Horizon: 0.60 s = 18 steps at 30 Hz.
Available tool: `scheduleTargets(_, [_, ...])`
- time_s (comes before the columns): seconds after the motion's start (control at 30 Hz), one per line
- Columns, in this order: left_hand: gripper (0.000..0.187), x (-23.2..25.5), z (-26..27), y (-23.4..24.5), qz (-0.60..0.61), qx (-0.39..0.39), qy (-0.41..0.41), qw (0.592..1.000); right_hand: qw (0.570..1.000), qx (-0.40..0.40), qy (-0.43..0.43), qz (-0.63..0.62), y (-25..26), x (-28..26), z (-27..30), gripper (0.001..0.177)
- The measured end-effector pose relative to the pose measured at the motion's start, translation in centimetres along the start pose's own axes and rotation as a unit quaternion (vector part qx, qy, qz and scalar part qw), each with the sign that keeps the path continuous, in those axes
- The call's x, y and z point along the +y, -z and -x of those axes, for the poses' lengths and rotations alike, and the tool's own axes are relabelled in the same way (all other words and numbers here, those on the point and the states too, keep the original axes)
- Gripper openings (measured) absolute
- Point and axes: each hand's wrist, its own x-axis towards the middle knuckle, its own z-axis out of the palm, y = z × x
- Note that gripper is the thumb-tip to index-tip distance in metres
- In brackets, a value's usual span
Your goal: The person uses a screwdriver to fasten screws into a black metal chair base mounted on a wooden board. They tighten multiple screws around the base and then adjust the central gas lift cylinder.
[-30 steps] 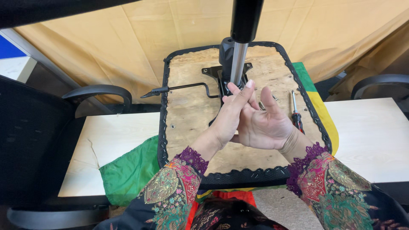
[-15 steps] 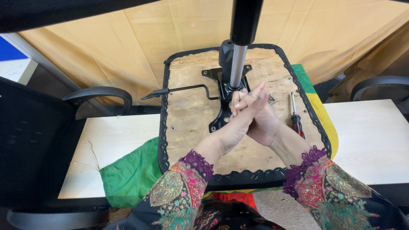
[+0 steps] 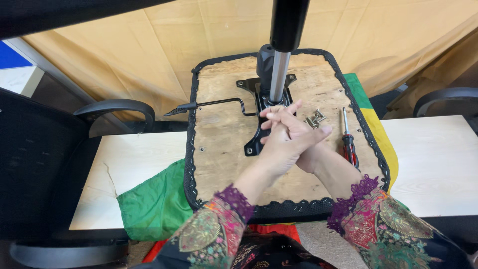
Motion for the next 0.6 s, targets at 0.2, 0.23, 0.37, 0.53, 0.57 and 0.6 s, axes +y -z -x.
scheduleTargets(0.2, [0.079,-0.2,1.3,-4.2,0.216,0.165,0.033,0.962,0.71,0.316,0.438,0.452,-0.8,-0.4,-0.3,0.045])
scheduleTargets(0.23, [0.076,-0.1,1.5,-4.1,0.282,0.111,0.036,0.952,0.684,0.321,0.469,0.458,-1.0,-0.5,0.1,0.047])
scheduleTargets(0.37, [0.066,0.1,2.2,-2.1,0.445,-0.094,0.142,0.879,0.62,0.318,0.562,0.446,-2.3,-1.2,1.5,0.038])
scheduleTargets(0.53, [0.041,-1.0,3.5,-4.2,0.515,-0.124,0.148,0.835,0.661,0.283,0.611,0.331,-3.2,-2.3,1.9,0.009])
scheduleTargets(0.57, [0.034,-1.2,3.3,-4.6,0.527,-0.111,0.141,0.831,0.692,0.282,0.59,0.307,-3.1,-2.5,1.8,0.012])
scheduleTargets(0.6, [0.028,-1.3,3.3,-4.9,0.514,-0.094,0.159,0.838,0.72,0.28,0.569,0.282,-3.1,-2.8,1.6,0.017])
